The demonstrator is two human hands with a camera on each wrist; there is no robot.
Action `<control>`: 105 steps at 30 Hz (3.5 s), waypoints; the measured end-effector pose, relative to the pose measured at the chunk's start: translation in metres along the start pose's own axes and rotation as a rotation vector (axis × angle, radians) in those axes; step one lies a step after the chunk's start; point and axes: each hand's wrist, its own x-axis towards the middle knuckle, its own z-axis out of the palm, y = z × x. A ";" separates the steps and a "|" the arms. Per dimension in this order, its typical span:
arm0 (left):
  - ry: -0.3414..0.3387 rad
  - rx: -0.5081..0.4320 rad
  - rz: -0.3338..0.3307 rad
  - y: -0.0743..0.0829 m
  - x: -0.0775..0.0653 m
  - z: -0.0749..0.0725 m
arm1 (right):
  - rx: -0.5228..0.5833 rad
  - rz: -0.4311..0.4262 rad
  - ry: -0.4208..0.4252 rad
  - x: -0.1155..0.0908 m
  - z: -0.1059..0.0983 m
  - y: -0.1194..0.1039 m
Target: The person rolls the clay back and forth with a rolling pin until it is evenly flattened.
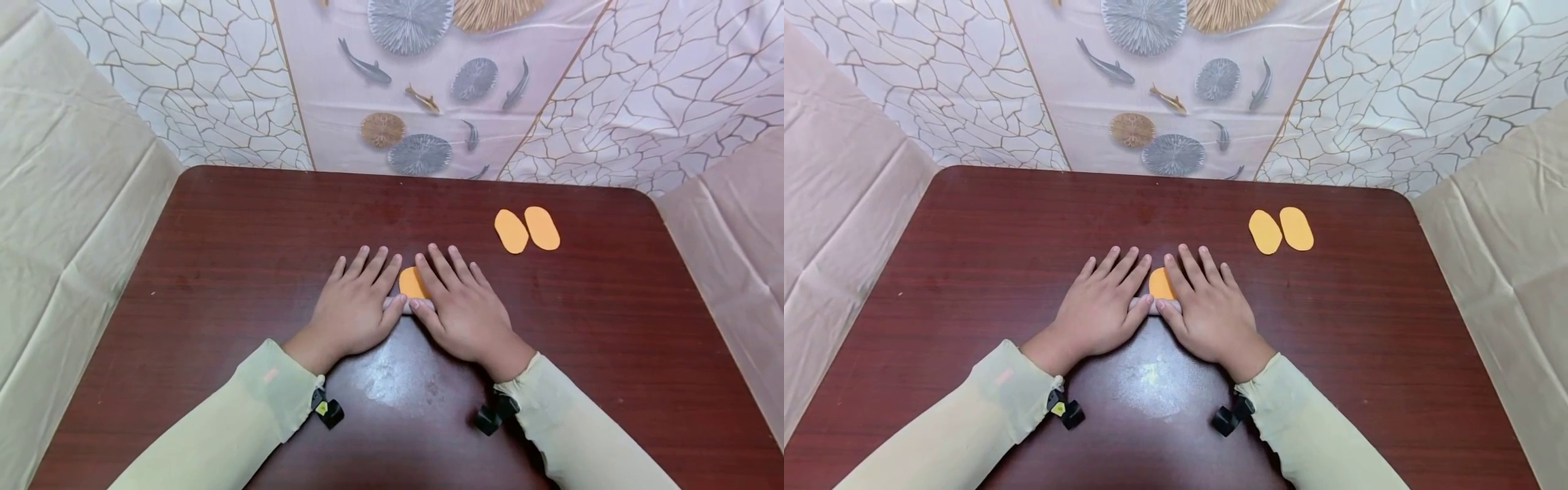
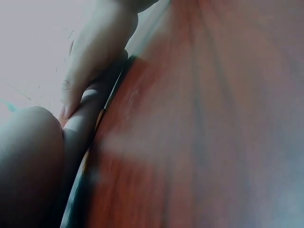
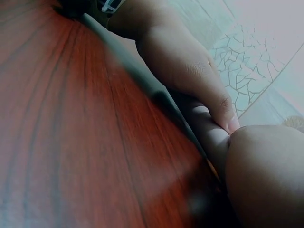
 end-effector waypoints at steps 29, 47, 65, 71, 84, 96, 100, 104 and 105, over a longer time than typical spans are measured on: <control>-0.103 -0.057 -0.096 -0.008 0.036 -0.009 | 0.059 0.028 -0.044 0.033 -0.007 0.018; -0.117 -0.065 -0.119 -0.011 0.048 -0.015 | 0.092 0.026 -0.035 0.044 -0.010 0.025; -0.129 -0.133 -0.148 -0.019 0.063 -0.014 | 0.130 0.016 -0.029 0.062 -0.010 0.037; -0.137 -0.140 -0.161 -0.022 0.069 -0.015 | 0.135 0.006 -0.013 0.068 -0.011 0.042; -0.064 -0.177 -0.180 -0.029 0.078 -0.014 | 0.133 -0.017 0.067 0.080 -0.010 0.048; 0.044 -0.149 -0.199 -0.034 0.089 -0.013 | 0.092 -0.092 0.239 0.091 -0.007 0.057; 0.051 -0.146 -0.194 -0.036 0.092 -0.012 | 0.093 -0.118 0.261 0.095 -0.008 0.057; 0.040 -0.154 -0.205 -0.037 0.096 -0.012 | 0.104 -0.123 0.250 0.100 -0.009 0.059; 0.041 -0.155 -0.207 -0.038 0.097 -0.013 | 0.106 -0.121 0.248 0.101 -0.009 0.060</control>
